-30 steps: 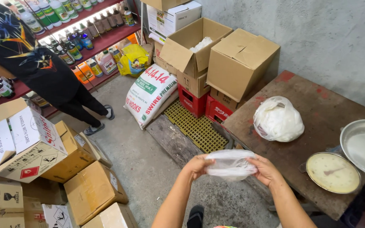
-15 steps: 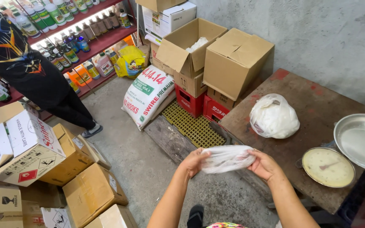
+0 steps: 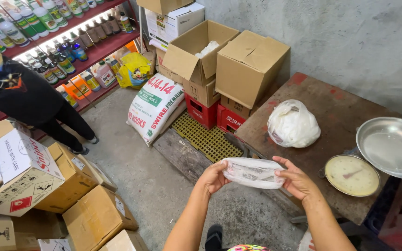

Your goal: Measuring white powder from a bag into a bowl and tying small portions into plastic bags.

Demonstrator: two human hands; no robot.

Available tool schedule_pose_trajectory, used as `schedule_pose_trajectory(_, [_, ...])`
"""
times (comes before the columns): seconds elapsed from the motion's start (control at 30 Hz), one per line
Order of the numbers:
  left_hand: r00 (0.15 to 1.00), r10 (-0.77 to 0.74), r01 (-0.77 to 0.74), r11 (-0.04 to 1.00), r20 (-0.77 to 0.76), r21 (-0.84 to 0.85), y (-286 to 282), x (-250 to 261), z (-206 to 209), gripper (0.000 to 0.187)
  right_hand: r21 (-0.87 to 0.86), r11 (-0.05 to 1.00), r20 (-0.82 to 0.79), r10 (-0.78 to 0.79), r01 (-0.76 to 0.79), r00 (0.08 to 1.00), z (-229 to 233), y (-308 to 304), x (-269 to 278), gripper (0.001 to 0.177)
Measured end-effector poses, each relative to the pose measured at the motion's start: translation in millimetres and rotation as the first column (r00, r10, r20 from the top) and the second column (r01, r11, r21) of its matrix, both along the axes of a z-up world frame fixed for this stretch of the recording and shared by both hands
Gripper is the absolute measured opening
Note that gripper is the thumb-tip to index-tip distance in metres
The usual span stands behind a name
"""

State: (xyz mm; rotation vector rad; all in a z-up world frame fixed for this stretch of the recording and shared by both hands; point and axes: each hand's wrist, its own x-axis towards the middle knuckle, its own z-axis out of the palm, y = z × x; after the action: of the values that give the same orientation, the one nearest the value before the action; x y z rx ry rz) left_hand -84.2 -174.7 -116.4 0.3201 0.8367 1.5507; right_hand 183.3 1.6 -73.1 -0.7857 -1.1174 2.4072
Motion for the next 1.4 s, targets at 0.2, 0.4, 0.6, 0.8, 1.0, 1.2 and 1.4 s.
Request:
schedule_pose_trajectory(0.2, [0.996, 0.062, -0.064, 0.998, 0.071, 0.013, 2, 3, 16, 0.034, 0.031, 1.000, -0.152, 0.003, 0.002, 0.988, -25, 12, 12, 0.048])
schedule_pose_trajectory(0.4, [0.971, -0.016, 0.018, 1.000, -0.240, 0.007, 7, 10, 15, 0.035, -0.037, 0.991, -0.158, -0.134, 0.129, 0.978, -38, 23, 17, 0.044])
schedule_pose_trajectory(0.6, [0.753, -0.136, 0.038, 0.986, -0.644, -0.164, 21, 12, -23, 0.019, -0.085, 0.975, -0.190, -0.217, 0.204, 0.957, -23, 8, 10, 0.042])
schedule_pose_trajectory(0.8, [0.762, -0.020, -0.082, 0.989, -0.647, -0.127, 23, 1, -14, 0.029, 0.043, 0.992, -0.053, -0.120, 0.123, 0.991, -22, -7, 7, 0.040])
schedule_pose_trajectory(1.0, [0.392, 0.092, -0.143, 0.989, -0.915, 0.038, 17, 16, 52, 0.045, 0.817, 0.574, 0.307, -0.353, -0.054, 0.884, -6, -34, -3, 0.045])
schedule_pose_trajectory(1.2, [0.121, 0.199, -0.032, 0.980, -0.973, 0.197, 22, 41, 118, 0.060, 0.983, 0.135, 0.003, -0.694, 0.125, 0.720, 46, -71, 1, 0.054])
schedule_pose_trajectory(1.4, [0.074, 0.155, 0.141, 0.976, -0.985, 0.164, 43, 66, 158, 0.061, 0.994, 0.047, -0.012, -0.853, 0.099, 0.522, 79, -98, 26, 0.057])
